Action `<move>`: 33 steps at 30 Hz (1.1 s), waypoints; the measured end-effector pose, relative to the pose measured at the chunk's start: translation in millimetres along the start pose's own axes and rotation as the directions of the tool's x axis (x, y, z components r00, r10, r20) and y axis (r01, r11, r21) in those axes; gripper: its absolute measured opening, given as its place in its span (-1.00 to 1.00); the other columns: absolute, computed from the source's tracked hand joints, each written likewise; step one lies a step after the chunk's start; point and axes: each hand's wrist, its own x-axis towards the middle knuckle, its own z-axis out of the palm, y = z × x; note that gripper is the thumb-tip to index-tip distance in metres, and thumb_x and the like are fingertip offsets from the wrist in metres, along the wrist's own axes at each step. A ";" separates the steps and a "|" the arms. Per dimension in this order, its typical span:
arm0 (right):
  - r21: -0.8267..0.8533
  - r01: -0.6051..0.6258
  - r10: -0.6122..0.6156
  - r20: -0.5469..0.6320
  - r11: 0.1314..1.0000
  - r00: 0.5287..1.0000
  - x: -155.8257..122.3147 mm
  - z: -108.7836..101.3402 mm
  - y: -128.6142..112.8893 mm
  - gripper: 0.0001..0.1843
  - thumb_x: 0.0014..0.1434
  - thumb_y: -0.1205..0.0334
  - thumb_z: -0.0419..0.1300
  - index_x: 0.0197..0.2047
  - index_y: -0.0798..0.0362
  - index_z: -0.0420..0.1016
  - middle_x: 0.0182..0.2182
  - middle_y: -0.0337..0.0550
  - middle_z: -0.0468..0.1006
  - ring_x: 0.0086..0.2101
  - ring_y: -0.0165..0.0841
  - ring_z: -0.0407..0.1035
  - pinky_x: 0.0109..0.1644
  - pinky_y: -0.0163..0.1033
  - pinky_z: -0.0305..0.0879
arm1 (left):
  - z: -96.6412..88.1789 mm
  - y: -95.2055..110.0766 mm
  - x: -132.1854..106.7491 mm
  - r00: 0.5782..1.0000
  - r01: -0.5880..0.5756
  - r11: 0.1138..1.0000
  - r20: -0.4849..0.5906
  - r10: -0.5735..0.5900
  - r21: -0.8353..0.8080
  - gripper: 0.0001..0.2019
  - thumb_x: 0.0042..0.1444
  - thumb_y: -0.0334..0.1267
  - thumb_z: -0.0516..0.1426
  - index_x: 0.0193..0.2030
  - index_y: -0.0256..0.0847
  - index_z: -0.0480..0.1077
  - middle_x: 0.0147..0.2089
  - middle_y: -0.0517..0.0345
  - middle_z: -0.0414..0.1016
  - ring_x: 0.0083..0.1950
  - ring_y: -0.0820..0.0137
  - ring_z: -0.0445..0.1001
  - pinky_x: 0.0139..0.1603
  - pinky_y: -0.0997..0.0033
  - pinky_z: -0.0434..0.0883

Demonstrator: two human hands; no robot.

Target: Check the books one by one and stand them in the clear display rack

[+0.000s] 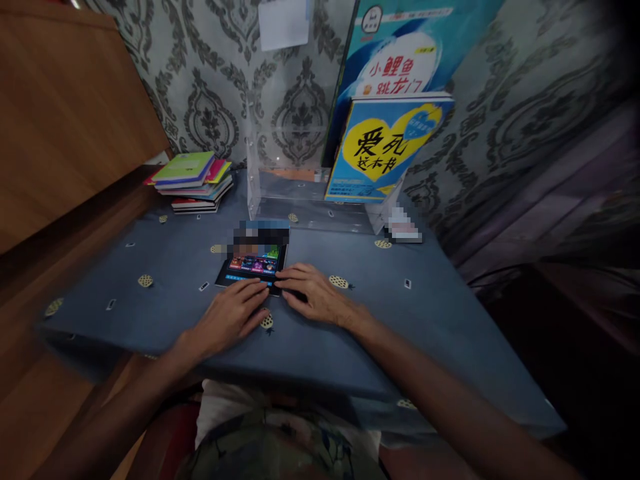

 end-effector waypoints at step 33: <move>-0.025 -0.111 0.110 -0.034 0.994 0.993 11.1 -0.1 3.8 -0.71 0.32 0.24 0.12 -0.02 0.14 0.60 0.03 0.08 0.61 0.07 -0.17 0.46 0.20 0.02 0.36 | 21.7 -125.7 95.9 0.965 0.232 0.944 -0.068 -0.254 -0.236 -0.67 0.30 -0.24 -0.01 0.07 -0.21 0.50 0.03 -0.02 0.57 0.06 0.24 0.53 0.18 0.18 0.41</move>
